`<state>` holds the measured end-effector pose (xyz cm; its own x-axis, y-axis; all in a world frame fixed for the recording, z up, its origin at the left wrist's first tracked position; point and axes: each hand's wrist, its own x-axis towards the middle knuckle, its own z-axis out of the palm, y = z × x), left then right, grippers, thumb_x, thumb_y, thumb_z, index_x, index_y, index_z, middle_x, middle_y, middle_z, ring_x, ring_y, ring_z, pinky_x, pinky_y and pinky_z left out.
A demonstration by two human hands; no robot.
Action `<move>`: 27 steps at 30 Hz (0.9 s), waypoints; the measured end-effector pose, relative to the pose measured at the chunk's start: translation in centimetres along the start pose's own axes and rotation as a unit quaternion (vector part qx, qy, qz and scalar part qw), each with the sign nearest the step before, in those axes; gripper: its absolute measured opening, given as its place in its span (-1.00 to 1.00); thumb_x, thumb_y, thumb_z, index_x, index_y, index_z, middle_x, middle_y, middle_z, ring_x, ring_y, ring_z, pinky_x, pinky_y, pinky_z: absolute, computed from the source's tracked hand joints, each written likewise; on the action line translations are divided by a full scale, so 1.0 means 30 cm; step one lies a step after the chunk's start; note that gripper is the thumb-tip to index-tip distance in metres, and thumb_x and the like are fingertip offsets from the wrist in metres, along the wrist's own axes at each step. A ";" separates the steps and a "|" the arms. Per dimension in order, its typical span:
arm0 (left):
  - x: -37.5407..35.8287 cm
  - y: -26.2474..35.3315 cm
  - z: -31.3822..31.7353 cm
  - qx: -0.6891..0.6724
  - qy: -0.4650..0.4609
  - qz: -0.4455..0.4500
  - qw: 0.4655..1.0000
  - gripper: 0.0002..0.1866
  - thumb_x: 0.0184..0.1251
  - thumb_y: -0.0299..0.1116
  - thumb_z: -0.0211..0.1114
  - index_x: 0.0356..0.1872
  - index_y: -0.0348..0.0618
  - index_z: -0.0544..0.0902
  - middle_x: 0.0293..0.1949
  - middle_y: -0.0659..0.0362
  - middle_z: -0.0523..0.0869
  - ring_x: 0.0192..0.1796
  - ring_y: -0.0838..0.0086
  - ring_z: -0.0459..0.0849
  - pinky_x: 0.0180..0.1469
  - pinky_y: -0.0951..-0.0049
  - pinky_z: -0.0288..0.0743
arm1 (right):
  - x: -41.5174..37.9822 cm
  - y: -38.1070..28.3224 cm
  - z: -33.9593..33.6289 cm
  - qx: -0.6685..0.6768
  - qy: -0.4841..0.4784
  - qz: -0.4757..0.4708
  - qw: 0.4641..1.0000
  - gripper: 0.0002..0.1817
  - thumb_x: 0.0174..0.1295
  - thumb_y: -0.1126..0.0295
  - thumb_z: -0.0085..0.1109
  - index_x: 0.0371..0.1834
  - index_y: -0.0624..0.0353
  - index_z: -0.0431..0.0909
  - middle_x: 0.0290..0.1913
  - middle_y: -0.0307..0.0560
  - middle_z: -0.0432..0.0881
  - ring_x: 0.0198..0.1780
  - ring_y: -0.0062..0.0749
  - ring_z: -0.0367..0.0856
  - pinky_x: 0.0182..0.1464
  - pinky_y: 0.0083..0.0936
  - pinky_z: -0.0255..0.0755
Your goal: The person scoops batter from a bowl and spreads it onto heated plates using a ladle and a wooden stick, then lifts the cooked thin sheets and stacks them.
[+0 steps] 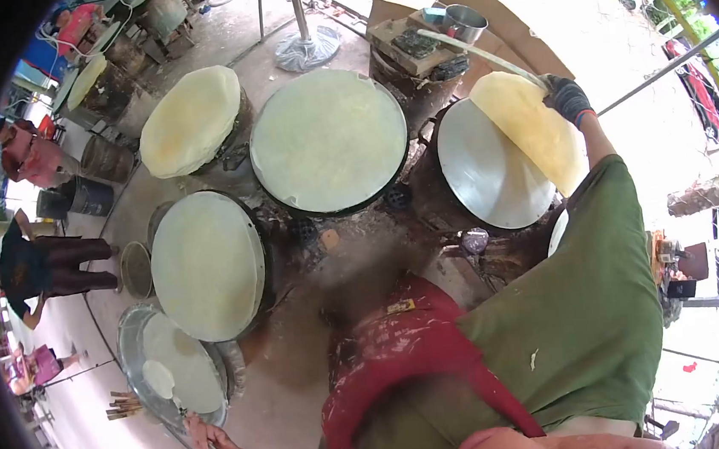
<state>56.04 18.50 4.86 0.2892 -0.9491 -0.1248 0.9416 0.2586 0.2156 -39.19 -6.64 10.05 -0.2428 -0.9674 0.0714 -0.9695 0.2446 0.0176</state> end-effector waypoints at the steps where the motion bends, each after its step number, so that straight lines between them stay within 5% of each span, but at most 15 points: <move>1: 0.021 0.037 -0.024 0.012 0.011 0.026 1.000 -0.63 0.47 -0.25 -0.28 -0.17 -0.42 0.35 -0.36 -0.02 0.53 -0.46 0.39 0.49 -0.38 0.40 0.37 | -0.007 0.033 -0.009 0.022 0.002 0.026 0.999 -0.53 -0.17 0.39 0.24 -0.06 0.05 0.53 -0.16 0.08 0.61 -0.11 -0.06 0.58 -0.03 -0.30 0.44; 7: 0.080 0.003 0.071 -0.088 -0.049 -0.058 0.993 -0.67 0.44 -0.29 -0.23 -0.06 -0.44 0.22 -0.43 0.09 0.35 -0.59 0.54 0.39 -0.45 0.42 0.25 | -0.097 0.371 0.076 0.241 0.010 0.179 0.954 -0.52 -0.18 0.48 0.35 -0.06 0.13 0.57 -0.29 -0.20 0.65 -0.30 -0.53 0.52 -0.13 -0.56 0.43; 11: 0.096 0.050 0.054 -0.063 -0.037 -0.048 0.996 -0.68 0.44 -0.29 -0.26 -0.03 -0.40 0.21 -0.42 0.05 0.34 -0.61 0.53 0.39 -0.46 0.39 0.25 | -0.161 0.555 0.081 0.236 0.045 0.199 0.950 -0.49 -0.17 0.48 0.35 -0.02 0.13 0.55 -0.28 -0.20 0.65 -0.30 -0.51 0.53 -0.14 -0.55 0.44; 14: 0.124 0.059 0.034 -0.056 -0.042 -0.066 0.995 -0.64 0.45 -0.24 -0.29 -0.02 -0.39 0.23 -0.44 0.04 0.42 -0.57 0.39 0.43 -0.46 0.35 0.31 | -0.160 0.471 -0.125 0.206 0.058 0.141 0.966 -0.52 -0.07 0.40 0.33 0.01 0.18 0.53 -0.19 -0.17 0.64 -0.20 -0.45 0.53 -0.05 -0.49 0.42; 16: 0.136 0.083 0.004 -0.052 -0.070 -0.092 0.992 -0.61 0.45 -0.20 -0.32 -0.02 -0.38 0.24 -0.45 0.04 0.47 -0.54 0.30 0.47 -0.45 0.33 0.36 | -0.077 0.642 -0.113 0.267 0.096 0.032 0.958 -0.52 -0.02 0.38 0.28 0.03 0.27 0.50 -0.12 -0.11 0.62 -0.12 -0.42 0.52 0.02 -0.47 0.39; 17: 0.131 0.116 -0.022 -0.050 -0.100 -0.116 0.987 -0.59 0.45 -0.18 -0.33 -0.02 -0.38 0.25 -0.46 0.04 0.50 -0.53 0.25 0.48 -0.45 0.32 0.38 | -0.056 0.587 -0.174 0.186 0.138 0.017 0.973 -0.57 0.08 0.44 0.19 0.06 0.31 0.47 -0.10 -0.13 0.61 -0.11 -0.50 0.51 0.01 -0.54 0.40; 18: 0.132 0.149 -0.054 -0.054 -0.130 -0.149 0.979 -0.58 0.45 -0.16 -0.35 -0.01 -0.38 0.26 -0.46 0.04 0.53 -0.52 0.21 0.50 -0.45 0.31 0.40 | -0.027 0.463 -0.273 0.307 0.059 0.018 0.950 -0.52 0.09 0.46 0.18 0.13 0.29 0.42 0.00 -0.09 0.57 -0.01 -0.44 0.49 0.10 -0.51 0.35; 19: 0.130 0.134 -0.016 -0.059 -0.159 -0.184 0.968 -0.56 0.45 -0.15 -0.36 -0.01 -0.37 0.26 -0.47 0.03 0.55 -0.51 0.16 0.51 -0.45 0.30 0.42 | 0.004 0.337 -0.327 0.219 0.083 -0.066 0.970 -0.49 0.09 0.50 0.15 0.18 0.28 0.37 0.05 -0.08 0.55 0.05 -0.37 0.48 0.15 -0.47 0.33; 20: 0.128 0.115 0.022 -0.053 -0.144 -0.170 0.973 -0.60 0.44 -0.21 -0.30 -0.02 -0.43 0.24 -0.52 0.09 0.48 -0.55 0.28 0.45 -0.49 0.40 0.38 | 0.135 0.517 -0.248 0.187 0.089 -0.101 0.973 -0.44 0.04 0.53 0.09 0.21 0.27 0.32 0.04 0.07 0.55 0.06 -0.24 0.51 0.15 -0.44 0.34; 21: 0.132 0.033 0.124 -0.047 -0.129 -0.157 0.978 -0.62 0.43 -0.27 -0.24 -0.02 -0.48 0.22 -0.57 0.15 0.42 -0.59 0.41 0.39 -0.53 0.49 0.34 | 0.150 0.287 -0.360 -0.056 0.043 -0.051 0.996 -0.43 0.05 0.54 0.06 0.23 0.23 0.31 0.06 0.17 0.52 0.08 -0.12 0.51 0.16 -0.42 0.34; 22: 0.099 0.057 0.138 -0.074 0.041 0.022 0.996 -0.62 0.43 -0.30 -0.22 -0.02 -0.52 0.21 -0.59 0.18 0.38 -0.57 0.38 0.41 -0.51 0.48 0.38 | 0.076 -0.082 -0.473 -0.073 0.048 0.005 0.996 -0.44 0.06 0.59 0.02 0.23 0.18 0.32 0.08 0.12 0.51 0.10 -0.16 0.50 0.17 -0.46 0.33; 24: 0.117 0.185 -0.007 0.017 0.124 0.140 0.982 -0.65 0.43 -0.35 -0.18 -0.03 -0.55 0.21 -0.60 0.21 0.34 -0.61 0.45 0.40 -0.57 0.54 0.35 | 0.103 -0.321 -0.485 -0.095 0.078 -0.053 0.991 -0.46 0.06 0.61 -0.01 0.20 0.19 0.34 0.07 0.10 0.53 0.10 -0.15 0.51 0.18 -0.44 0.32; 27: 0.137 0.235 0.003 0.036 0.093 0.064 0.993 -0.70 0.41 -0.42 -0.13 -0.06 -0.55 0.23 -0.60 0.24 0.31 -0.70 0.57 0.32 -0.70 0.67 0.23 | 0.223 -0.647 -0.415 0.021 0.090 -0.197 0.976 -0.48 0.00 0.60 -0.02 0.15 0.23 0.39 0.04 0.09 0.55 0.10 -0.22 0.51 0.18 -0.44 0.33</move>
<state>63.86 16.41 5.94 0.4385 -0.8582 -0.2669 0.8823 0.3545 0.3097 -21.58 -17.06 22.60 0.1547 -0.9581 0.2410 -0.9880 -0.1498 0.0385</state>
